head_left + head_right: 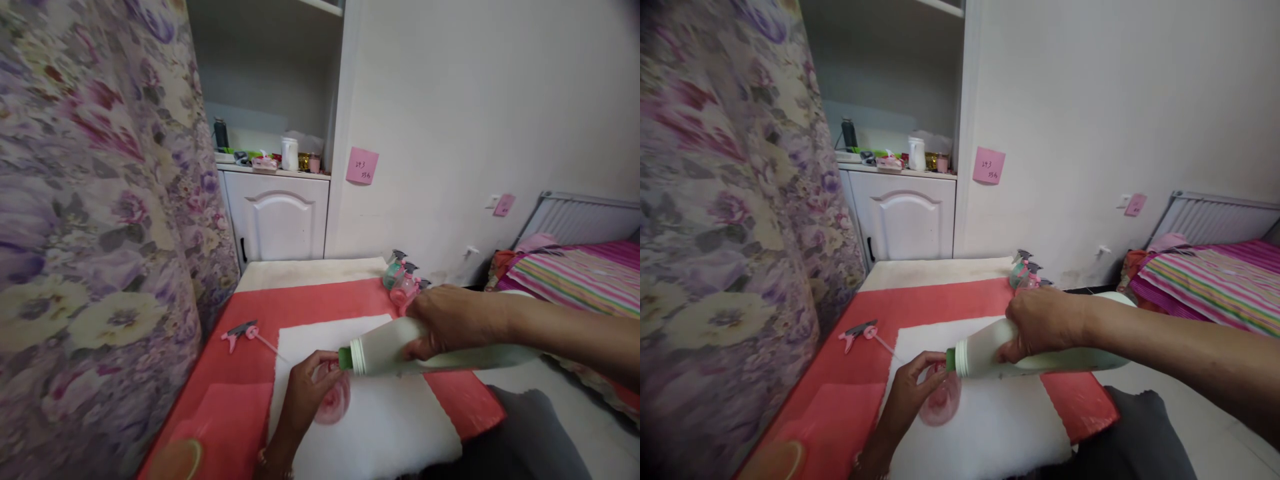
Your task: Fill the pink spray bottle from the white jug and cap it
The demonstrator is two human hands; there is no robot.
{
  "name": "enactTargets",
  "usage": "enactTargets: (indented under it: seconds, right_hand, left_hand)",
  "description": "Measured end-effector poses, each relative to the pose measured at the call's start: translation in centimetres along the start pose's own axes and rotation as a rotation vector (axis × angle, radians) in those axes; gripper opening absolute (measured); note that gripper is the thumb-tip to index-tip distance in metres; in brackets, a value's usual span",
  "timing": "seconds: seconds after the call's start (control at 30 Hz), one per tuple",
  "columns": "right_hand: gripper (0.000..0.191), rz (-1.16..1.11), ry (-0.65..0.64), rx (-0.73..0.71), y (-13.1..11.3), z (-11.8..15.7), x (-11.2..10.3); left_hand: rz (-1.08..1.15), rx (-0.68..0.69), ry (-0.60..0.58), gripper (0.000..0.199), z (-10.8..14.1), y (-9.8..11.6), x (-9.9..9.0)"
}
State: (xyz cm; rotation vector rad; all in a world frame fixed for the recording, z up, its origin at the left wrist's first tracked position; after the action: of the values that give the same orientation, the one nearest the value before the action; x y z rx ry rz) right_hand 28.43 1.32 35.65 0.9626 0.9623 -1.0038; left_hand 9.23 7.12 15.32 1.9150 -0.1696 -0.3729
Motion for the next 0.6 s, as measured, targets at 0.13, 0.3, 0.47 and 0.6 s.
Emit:
enactTargets:
  seconds: [0.13,0.3,0.47,0.6]
  right_hand:
    - [0.057,0.016,0.001,-0.005,0.02,-0.04,0.13]
    - [0.056,0.014,0.005,-0.001,0.06,-0.10,0.05]
    - [0.055,0.011,0.001,-0.001,-0.01,-0.08,-0.02]
    - [0.054,0.013,0.002,0.003,-0.06,-0.04,-0.03]
  left_hand:
    - [0.003,-0.005,0.003,0.016,-0.04,-0.04,0.01]
    - [0.012,0.000,0.007,0.015,0.07,0.14,0.01]
    - [0.010,0.007,0.013,0.016,0.04,0.11,0.03]
    - [0.002,0.011,0.007,0.016,0.00,-0.02,0.06]
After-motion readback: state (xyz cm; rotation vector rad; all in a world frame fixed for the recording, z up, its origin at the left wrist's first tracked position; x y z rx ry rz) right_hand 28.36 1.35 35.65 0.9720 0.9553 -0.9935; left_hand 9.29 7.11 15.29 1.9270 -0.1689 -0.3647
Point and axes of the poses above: each hand's wrist, its own z-axis away from the middle knuckle, its own x-axis out of the palm, y = z × x, the point moved 5 cm from there along -z, towards the middle knuckle, and after that the axes turned 5 degrees about x, right-handed, at the moved point
